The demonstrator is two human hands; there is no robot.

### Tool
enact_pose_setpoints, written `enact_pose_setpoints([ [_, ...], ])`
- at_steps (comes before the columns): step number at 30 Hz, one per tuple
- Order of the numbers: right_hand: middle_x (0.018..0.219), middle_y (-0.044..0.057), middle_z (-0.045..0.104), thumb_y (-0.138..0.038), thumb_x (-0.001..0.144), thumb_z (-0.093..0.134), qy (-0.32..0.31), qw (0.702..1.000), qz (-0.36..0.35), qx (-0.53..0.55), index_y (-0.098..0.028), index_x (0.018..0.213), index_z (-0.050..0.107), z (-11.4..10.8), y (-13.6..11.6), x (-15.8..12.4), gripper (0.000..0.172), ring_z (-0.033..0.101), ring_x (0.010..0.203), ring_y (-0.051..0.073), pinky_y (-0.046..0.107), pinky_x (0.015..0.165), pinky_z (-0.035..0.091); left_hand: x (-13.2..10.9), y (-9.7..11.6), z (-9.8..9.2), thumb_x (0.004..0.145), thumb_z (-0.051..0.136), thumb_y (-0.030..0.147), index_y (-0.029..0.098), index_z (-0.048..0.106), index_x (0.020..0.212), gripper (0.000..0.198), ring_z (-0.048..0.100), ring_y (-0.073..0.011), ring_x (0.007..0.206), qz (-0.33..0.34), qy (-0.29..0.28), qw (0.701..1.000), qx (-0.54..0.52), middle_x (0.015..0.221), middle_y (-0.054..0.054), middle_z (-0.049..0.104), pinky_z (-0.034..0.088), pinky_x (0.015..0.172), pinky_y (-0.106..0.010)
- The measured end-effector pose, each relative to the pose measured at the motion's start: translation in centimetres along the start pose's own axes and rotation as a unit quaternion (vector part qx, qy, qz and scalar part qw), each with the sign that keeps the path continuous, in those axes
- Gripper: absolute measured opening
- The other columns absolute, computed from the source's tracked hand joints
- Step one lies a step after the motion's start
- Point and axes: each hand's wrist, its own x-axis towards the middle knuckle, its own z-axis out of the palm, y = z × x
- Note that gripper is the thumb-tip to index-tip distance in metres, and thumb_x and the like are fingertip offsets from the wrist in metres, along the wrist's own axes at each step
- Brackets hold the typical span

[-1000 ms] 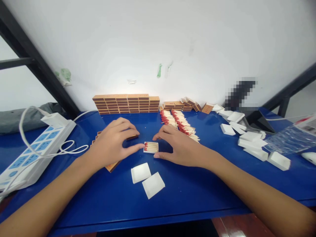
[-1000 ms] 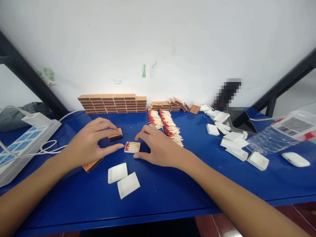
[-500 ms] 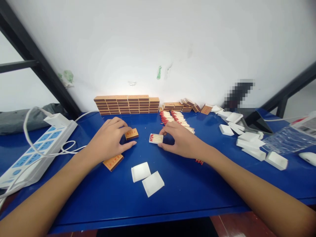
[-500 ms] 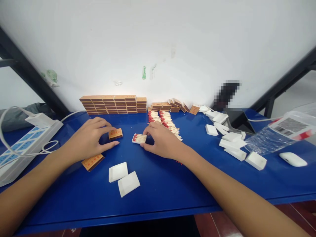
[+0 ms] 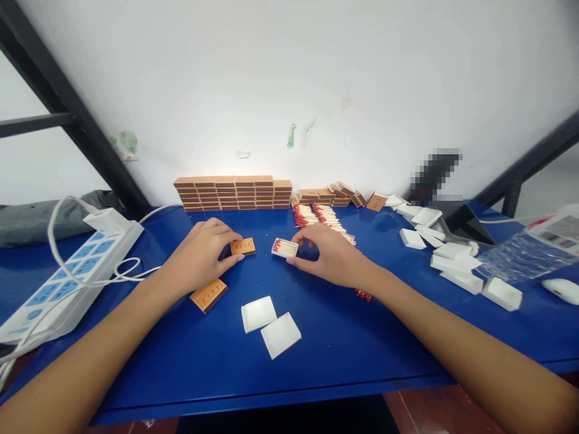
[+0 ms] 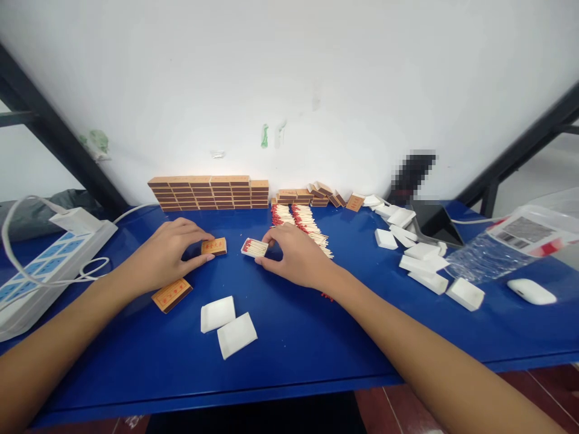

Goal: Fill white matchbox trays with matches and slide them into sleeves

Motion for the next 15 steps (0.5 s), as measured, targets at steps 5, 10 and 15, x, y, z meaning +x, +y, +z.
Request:
enact_pose_setpoints([
  [5, 0.102, 0.007, 0.073, -0.035, 0.090, 0.078, 0.006, 1.000, 0.005, -0.003, -0.023, 0.104, 0.068, 0.0, 0.1, -0.1, 0.021, 0.065, 0.095, 0.025, 0.037, 0.080, 0.049, 0.2, -0.9, 0.3, 0.098, 0.067, 0.047, 0.013, 0.070, 0.134, 0.050, 0.066, -0.0363, 0.118, -0.017, 0.008, 1.000, 0.016, 0.122, -0.018, 0.076, 0.050, 0.106, -0.054],
  [10, 0.101, 0.007, 0.073, -0.034, 0.089, 0.079, 0.012, 1.000, 0.002, -0.001, -0.023, 0.101, 0.067, -0.3, 0.0, -0.1, 0.020, 0.065, 0.095, 0.026, 0.037, 0.080, 0.049, 0.3, -1.9, -2.2, 0.104, 0.052, 0.051, 0.017, 0.075, 0.123, 0.045, 0.068, -0.0330, 0.112, -0.037, 0.028, 0.999, -0.015, 0.118, -0.014, 0.077, 0.052, 0.100, -0.051],
  [15, 0.101, 0.007, 0.073, -0.035, 0.089, 0.079, 0.018, 1.000, 0.008, 0.009, -0.022, 0.100, 0.066, -0.5, 0.0, -0.1, 0.021, 0.065, 0.095, 0.026, 0.038, 0.080, 0.050, -0.8, -1.6, -5.9, 0.084, 0.077, 0.063, 0.023, 0.074, 0.067, 0.043, 0.061, -0.0174, 0.058, -0.048, -0.068, 0.993, -0.083, 0.067, -0.002, 0.071, 0.046, 0.057, -0.032],
])
